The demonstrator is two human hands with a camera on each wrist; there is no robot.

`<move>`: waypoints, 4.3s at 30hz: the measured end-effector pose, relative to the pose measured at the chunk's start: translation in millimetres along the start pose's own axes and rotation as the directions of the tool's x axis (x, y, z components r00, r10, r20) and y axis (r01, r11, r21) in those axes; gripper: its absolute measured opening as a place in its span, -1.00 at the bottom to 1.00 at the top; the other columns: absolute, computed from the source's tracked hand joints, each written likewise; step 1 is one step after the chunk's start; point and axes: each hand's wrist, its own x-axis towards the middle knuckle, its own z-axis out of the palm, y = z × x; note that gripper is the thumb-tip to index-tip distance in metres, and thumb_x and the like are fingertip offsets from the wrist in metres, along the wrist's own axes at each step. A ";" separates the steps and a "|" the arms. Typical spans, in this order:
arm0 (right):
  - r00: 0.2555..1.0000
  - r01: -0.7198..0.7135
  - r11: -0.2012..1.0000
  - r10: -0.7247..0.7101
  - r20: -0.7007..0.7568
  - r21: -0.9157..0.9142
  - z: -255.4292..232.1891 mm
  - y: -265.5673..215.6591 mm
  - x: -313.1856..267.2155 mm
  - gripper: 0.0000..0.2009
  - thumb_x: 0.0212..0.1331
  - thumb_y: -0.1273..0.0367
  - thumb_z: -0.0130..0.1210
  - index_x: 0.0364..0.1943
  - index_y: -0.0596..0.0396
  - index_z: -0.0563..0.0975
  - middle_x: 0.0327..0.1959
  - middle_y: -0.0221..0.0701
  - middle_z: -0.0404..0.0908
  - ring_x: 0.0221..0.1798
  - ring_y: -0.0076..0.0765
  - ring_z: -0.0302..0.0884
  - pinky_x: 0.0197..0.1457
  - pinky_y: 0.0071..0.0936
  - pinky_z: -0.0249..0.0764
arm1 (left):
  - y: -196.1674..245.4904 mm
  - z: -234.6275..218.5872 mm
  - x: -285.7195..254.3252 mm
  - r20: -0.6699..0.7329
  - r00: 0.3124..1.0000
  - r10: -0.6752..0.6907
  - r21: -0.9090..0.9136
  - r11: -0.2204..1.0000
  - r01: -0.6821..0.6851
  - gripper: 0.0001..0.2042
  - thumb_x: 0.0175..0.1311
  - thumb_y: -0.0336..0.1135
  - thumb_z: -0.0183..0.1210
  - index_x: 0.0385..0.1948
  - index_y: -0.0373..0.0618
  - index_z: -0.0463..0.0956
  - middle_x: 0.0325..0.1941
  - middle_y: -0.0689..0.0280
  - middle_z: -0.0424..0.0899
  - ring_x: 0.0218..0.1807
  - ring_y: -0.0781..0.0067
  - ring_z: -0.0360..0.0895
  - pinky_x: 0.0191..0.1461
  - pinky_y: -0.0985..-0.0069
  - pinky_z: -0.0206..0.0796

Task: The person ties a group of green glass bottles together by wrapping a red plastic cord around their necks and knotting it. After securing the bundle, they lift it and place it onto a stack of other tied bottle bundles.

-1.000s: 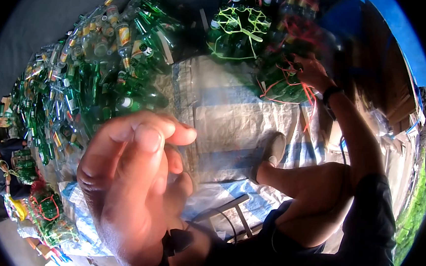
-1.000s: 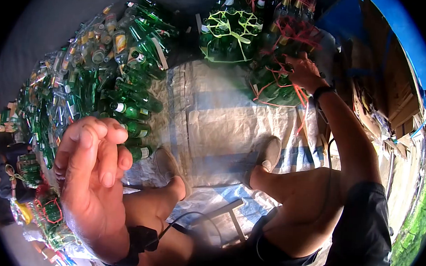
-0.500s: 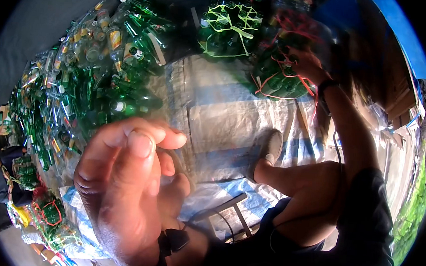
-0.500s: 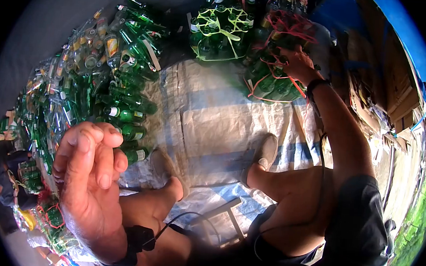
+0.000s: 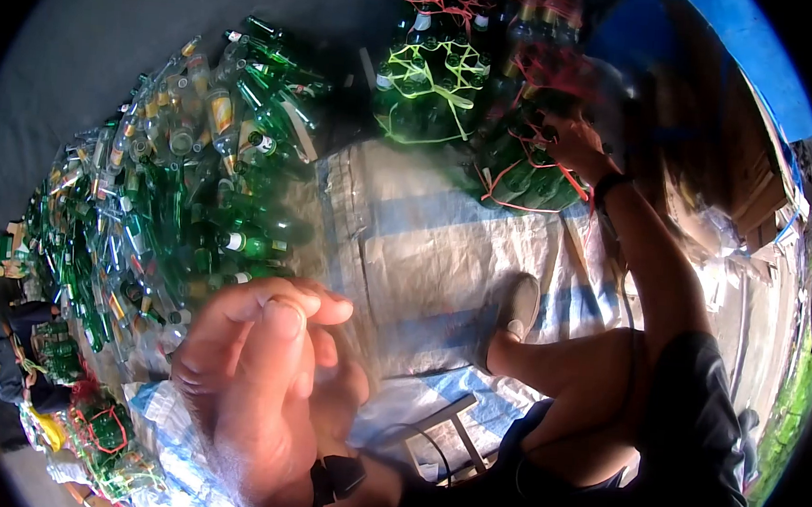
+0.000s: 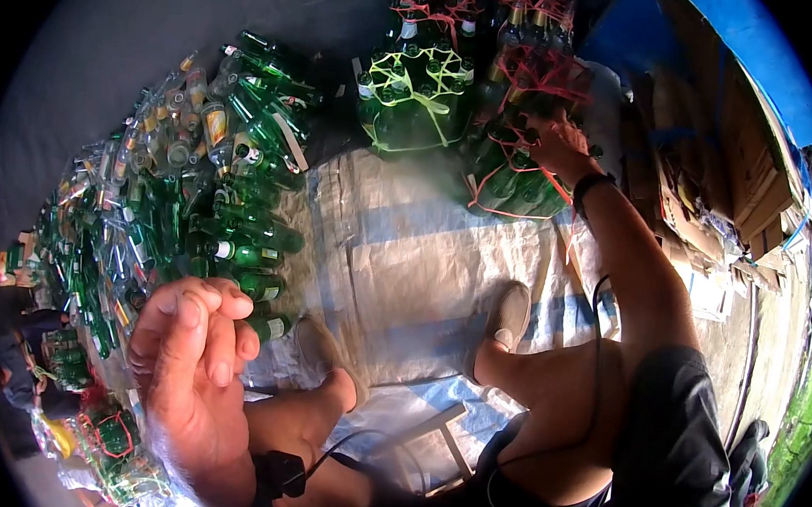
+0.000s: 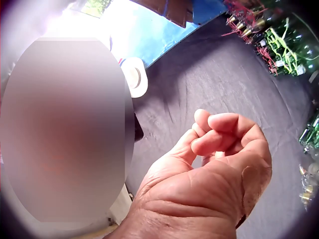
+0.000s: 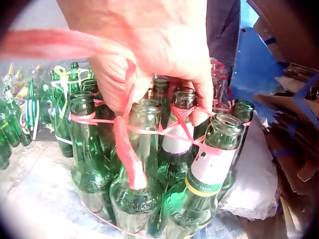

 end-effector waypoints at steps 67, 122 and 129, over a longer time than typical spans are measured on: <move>0.449 0.826 0.256 -0.837 -0.313 0.502 -270.7 -253.9 -412.6 -0.63 0.03 0.46 0.32 -0.03 0.05 0.54 -0.22 -0.26 0.57 -0.24 -0.28 0.56 -0.16 -0.28 0.62 | -44.6 24.1 -14.4 0.079 0.830 0.553 0.334 0.769 -0.545 -0.89 0.04 -0.51 0.16 -0.56 -0.32 0.65 -0.70 0.12 0.62 -0.61 0.47 0.60 -0.49 0.50 0.41; 0.646 0.756 0.651 -0.759 0.084 0.070 -44.3 -248.1 -236.4 -0.79 0.12 0.42 0.08 -0.13 -0.01 0.50 -0.11 -0.38 0.52 0.01 -0.32 0.44 0.06 -0.29 0.35 | -36.2 80.2 -82.4 0.755 0.427 0.499 0.113 0.541 -0.833 -0.83 -0.06 -0.49 0.31 -0.38 -0.09 0.61 -0.24 0.31 0.58 -0.17 0.26 0.51 -0.08 0.35 0.34; 0.547 0.834 0.548 -0.836 -0.033 -0.063 -33.7 -247.0 -237.5 -0.87 0.07 0.50 0.08 -0.28 0.04 0.53 -0.26 -0.34 0.54 -0.12 -0.27 0.48 -0.01 -0.33 0.36 | -54.9 74.2 -78.6 0.722 0.428 0.543 0.102 0.528 -0.843 -0.82 -0.05 -0.37 0.27 -0.37 -0.13 0.57 -0.27 0.21 0.51 -0.17 0.20 0.47 -0.04 0.24 0.28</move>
